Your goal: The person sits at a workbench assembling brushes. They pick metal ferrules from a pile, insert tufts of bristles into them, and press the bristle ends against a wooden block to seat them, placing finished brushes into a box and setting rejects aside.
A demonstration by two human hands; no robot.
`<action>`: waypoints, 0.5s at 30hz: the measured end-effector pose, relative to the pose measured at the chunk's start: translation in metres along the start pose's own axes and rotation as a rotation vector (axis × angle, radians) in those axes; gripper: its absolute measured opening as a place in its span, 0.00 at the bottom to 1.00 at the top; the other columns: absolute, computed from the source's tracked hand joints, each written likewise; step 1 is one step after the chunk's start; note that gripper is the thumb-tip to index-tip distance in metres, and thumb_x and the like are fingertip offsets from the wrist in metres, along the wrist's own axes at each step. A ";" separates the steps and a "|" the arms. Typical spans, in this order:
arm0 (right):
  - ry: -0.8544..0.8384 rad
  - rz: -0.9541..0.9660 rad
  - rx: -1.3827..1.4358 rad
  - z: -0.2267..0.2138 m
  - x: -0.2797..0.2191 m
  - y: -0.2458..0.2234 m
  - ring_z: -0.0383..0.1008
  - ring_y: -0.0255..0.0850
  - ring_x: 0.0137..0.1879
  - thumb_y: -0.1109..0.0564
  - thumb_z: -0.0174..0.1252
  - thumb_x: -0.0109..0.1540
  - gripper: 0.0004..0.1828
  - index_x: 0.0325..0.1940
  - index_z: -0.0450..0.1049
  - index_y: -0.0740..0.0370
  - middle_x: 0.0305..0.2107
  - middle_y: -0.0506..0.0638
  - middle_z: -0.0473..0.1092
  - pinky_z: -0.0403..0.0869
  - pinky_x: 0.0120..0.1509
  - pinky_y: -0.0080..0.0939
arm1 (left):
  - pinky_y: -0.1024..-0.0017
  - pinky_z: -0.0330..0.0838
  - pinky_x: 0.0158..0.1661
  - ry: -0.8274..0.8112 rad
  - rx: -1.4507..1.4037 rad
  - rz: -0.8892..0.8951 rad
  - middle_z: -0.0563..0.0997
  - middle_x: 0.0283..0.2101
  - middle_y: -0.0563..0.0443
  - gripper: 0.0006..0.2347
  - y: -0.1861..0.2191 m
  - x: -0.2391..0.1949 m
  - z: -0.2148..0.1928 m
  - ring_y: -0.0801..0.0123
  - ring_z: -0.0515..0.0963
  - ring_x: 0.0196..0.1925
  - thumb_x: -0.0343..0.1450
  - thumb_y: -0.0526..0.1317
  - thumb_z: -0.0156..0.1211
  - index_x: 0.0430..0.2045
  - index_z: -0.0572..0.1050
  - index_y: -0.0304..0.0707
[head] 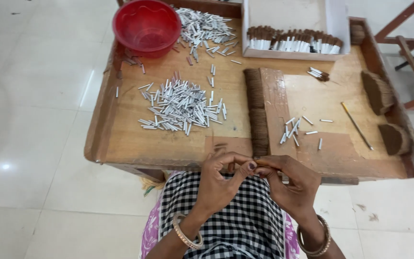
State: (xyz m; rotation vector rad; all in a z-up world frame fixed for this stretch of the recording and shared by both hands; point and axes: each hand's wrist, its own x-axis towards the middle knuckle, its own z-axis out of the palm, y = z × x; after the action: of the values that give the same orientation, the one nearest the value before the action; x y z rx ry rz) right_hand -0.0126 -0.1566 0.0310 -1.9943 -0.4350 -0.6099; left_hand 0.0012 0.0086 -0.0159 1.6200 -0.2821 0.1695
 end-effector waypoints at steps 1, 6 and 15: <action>-0.053 0.164 0.152 0.002 -0.001 0.004 0.80 0.36 0.35 0.77 0.60 0.56 0.13 0.41 0.79 0.70 0.33 0.54 0.79 0.79 0.37 0.30 | 0.70 0.63 0.48 0.008 -0.031 -0.058 0.82 0.25 0.58 0.10 -0.003 -0.002 -0.002 0.76 0.64 0.25 0.71 0.46 0.68 0.31 0.86 0.39; 0.041 -0.059 -0.064 0.020 -0.005 0.022 0.82 0.36 0.37 0.79 0.56 0.55 0.15 0.37 0.80 0.67 0.34 0.53 0.79 0.78 0.40 0.30 | 0.68 0.63 0.46 0.192 0.348 0.167 0.82 0.33 0.54 0.07 -0.012 0.004 -0.022 0.70 0.72 0.36 0.71 0.44 0.68 0.34 0.84 0.42; 0.013 -0.105 -0.136 0.024 0.003 0.016 0.83 0.37 0.42 0.77 0.58 0.54 0.14 0.35 0.79 0.64 0.35 0.52 0.79 0.79 0.40 0.31 | 0.58 0.60 0.44 0.429 1.094 0.014 0.72 0.41 0.50 0.05 -0.014 0.034 -0.064 0.58 0.70 0.46 0.69 0.38 0.63 0.37 0.80 0.47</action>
State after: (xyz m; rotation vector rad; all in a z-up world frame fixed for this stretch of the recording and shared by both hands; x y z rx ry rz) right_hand 0.0041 -0.1424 0.0118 -2.1048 -0.5044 -0.7345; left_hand 0.0419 0.0705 -0.0156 2.5867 0.1852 0.7701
